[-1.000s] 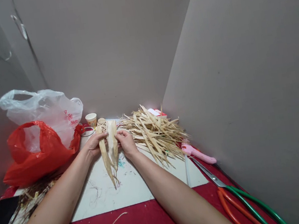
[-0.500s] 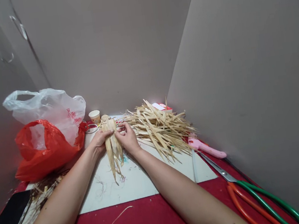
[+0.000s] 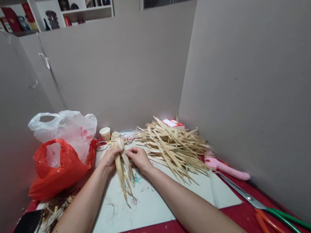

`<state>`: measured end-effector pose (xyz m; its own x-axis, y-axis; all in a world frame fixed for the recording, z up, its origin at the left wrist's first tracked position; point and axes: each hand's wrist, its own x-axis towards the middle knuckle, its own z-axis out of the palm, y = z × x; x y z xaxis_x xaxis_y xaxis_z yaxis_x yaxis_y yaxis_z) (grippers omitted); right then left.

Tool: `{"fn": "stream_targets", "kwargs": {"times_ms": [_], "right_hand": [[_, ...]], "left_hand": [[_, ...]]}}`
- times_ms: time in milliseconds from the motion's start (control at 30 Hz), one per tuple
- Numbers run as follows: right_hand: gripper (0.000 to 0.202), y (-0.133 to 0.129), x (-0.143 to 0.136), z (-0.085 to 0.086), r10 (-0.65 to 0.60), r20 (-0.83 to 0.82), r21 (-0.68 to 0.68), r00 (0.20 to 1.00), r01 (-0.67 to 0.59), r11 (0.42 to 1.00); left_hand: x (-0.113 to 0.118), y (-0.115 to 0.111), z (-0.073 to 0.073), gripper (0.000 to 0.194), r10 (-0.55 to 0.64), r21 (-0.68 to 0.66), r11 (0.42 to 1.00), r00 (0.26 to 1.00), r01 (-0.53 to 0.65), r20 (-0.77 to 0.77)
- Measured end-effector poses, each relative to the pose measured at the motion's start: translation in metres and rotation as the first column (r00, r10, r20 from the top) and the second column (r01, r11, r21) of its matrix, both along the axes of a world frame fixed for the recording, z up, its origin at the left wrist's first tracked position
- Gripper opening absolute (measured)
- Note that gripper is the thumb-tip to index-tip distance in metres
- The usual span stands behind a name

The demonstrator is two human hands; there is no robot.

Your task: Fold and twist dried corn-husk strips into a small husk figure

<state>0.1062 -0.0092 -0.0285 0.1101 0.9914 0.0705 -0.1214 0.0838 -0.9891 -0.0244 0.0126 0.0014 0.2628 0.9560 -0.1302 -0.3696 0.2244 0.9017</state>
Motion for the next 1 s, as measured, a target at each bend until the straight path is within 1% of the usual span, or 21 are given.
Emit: {"fn": "stream_targets", "kwargs": {"times_ms": [100,200,267,333,400,500,567,667,733,833,1000], "right_hand": [[0.025,-0.002,0.002,0.003,0.029,-0.137,-0.075,0.99,-0.04,0.996],[0.022,0.002,0.005,0.004,-0.032,-0.163,-0.059,0.986,0.022,0.998],[0.021,0.004,0.006,0.005,-0.076,-0.17,-0.047,0.982,0.069,0.997],[0.021,0.004,0.005,0.006,-0.076,-0.197,-0.06,0.977,0.066,0.996],[0.021,0.002,0.004,0.008,-0.047,-0.232,-0.078,0.972,0.03,0.997],[0.023,-0.003,0.004,0.011,-0.02,-0.267,-0.087,0.964,-0.004,0.996],[0.026,-0.005,0.005,0.012,-0.007,-0.28,-0.081,0.96,-0.016,0.997],[0.031,-0.005,0.006,0.013,0.011,-0.281,-0.065,0.96,-0.03,0.997],[0.032,-0.004,0.006,0.013,0.022,-0.271,-0.06,0.962,-0.04,0.997],[0.032,-0.004,0.006,0.013,0.052,-0.266,-0.055,0.963,-0.069,0.996],[0.028,-0.004,0.008,0.012,0.077,-0.268,-0.015,0.96,-0.084,0.996]], "left_hand": [[0.0,0.002,0.001,0.02,-0.002,-0.042,0.999,1.0,0.001,-0.01],[0.0,0.006,0.002,0.024,0.019,-0.092,0.996,0.999,-0.016,0.031],[0.0,0.009,0.002,0.03,0.038,-0.144,0.989,0.997,-0.027,0.074],[0.0,0.009,0.004,0.038,0.049,-0.19,0.981,0.993,-0.027,0.111],[0.001,0.008,0.005,0.043,0.041,-0.205,0.979,0.99,-0.013,0.135],[0.002,0.003,0.006,0.046,0.009,-0.175,0.984,0.99,0.016,0.139],[0.003,0.002,0.005,0.046,-0.011,-0.125,0.992,0.992,0.027,0.124],[0.005,0.001,0.003,0.04,-0.017,-0.01,1.0,0.995,0.018,0.101],[0.006,0.001,0.002,0.036,-0.025,0.035,0.999,0.997,0.023,0.072],[0.005,0.001,0.002,0.032,-0.047,0.042,0.998,0.998,0.046,0.028],[0.002,0.001,0.0,0.027,-0.103,0.021,0.995,0.994,0.102,0.023]]}}
